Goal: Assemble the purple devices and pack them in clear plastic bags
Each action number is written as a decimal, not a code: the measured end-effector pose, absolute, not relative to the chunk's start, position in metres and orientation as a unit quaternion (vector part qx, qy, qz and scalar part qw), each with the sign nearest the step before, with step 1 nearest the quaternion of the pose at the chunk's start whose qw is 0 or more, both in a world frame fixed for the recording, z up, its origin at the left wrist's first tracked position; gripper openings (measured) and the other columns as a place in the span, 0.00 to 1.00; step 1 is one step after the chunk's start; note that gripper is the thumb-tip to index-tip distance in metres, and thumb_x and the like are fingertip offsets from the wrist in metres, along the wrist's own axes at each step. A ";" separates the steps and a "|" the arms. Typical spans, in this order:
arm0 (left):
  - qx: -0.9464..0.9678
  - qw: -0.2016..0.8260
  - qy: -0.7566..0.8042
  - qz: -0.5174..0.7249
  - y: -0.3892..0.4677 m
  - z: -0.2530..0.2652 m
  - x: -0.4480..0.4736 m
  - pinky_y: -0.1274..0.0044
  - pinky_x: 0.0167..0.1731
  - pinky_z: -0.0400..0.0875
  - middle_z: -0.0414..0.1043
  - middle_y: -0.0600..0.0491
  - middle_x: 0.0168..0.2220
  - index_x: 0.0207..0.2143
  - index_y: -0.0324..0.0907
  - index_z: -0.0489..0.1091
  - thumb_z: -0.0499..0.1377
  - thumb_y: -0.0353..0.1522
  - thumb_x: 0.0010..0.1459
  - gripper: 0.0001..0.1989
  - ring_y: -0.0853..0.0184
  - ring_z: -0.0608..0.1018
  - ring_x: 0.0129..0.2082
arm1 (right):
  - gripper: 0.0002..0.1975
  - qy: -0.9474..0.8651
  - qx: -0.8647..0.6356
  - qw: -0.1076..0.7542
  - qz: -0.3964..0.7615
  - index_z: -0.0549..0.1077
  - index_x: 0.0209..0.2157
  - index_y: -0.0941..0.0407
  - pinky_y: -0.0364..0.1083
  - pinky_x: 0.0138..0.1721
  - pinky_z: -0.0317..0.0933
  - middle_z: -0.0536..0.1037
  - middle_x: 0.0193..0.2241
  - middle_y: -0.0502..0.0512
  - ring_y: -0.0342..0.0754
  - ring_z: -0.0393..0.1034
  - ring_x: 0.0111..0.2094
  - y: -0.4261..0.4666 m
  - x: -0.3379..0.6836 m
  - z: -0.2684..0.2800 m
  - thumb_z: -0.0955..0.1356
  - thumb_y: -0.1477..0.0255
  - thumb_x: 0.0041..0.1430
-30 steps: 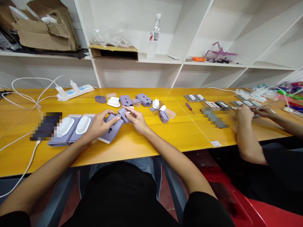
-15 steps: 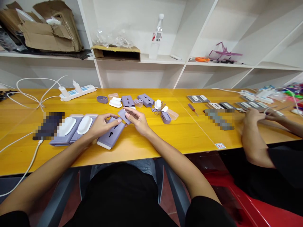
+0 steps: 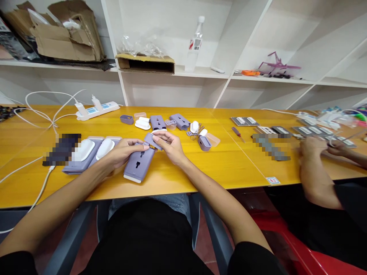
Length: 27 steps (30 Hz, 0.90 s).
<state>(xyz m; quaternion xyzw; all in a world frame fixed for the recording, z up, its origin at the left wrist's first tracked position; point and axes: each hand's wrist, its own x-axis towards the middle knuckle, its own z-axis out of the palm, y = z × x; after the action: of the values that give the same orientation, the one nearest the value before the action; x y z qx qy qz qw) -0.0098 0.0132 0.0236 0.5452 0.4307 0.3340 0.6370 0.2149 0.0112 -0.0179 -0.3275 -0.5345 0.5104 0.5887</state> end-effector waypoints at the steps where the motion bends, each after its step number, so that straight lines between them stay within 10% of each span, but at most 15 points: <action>1: 0.545 0.631 0.433 0.344 0.012 0.025 -0.009 0.72 0.37 0.75 0.89 0.48 0.39 0.36 0.43 0.88 0.85 0.43 0.39 0.23 0.62 0.84 0.35 | 0.25 -0.539 -0.322 0.592 0.505 0.86 0.47 0.49 0.52 0.47 0.79 0.89 0.47 0.56 0.54 0.83 0.45 0.010 0.216 -0.017 0.85 0.48 0.57; 10: 0.647 0.522 0.373 0.413 0.004 0.030 -0.015 0.68 0.49 0.80 0.89 0.48 0.48 0.46 0.45 0.88 0.80 0.48 0.53 0.23 0.56 0.86 0.47 | 0.26 -0.623 -0.290 0.599 0.412 0.87 0.59 0.45 0.63 0.73 0.69 0.85 0.61 0.57 0.63 0.77 0.66 -0.010 0.225 0.000 0.84 0.54 0.62; 27: 0.666 0.514 0.328 0.431 -0.002 0.030 -0.014 0.69 0.51 0.77 0.90 0.46 0.49 0.48 0.40 0.89 0.83 0.42 0.50 0.25 0.56 0.86 0.47 | 0.29 -0.782 -0.233 0.553 0.169 0.79 0.73 0.43 0.56 0.52 0.83 0.84 0.64 0.63 0.60 0.81 0.61 -0.025 0.238 -0.001 0.79 0.66 0.74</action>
<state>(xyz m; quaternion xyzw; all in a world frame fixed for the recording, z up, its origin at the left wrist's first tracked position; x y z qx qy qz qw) -0.0138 -0.0015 0.0303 0.6658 0.3278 0.4306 0.5137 0.2377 -0.0254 -0.0009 -0.2328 -0.7819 0.1693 0.5530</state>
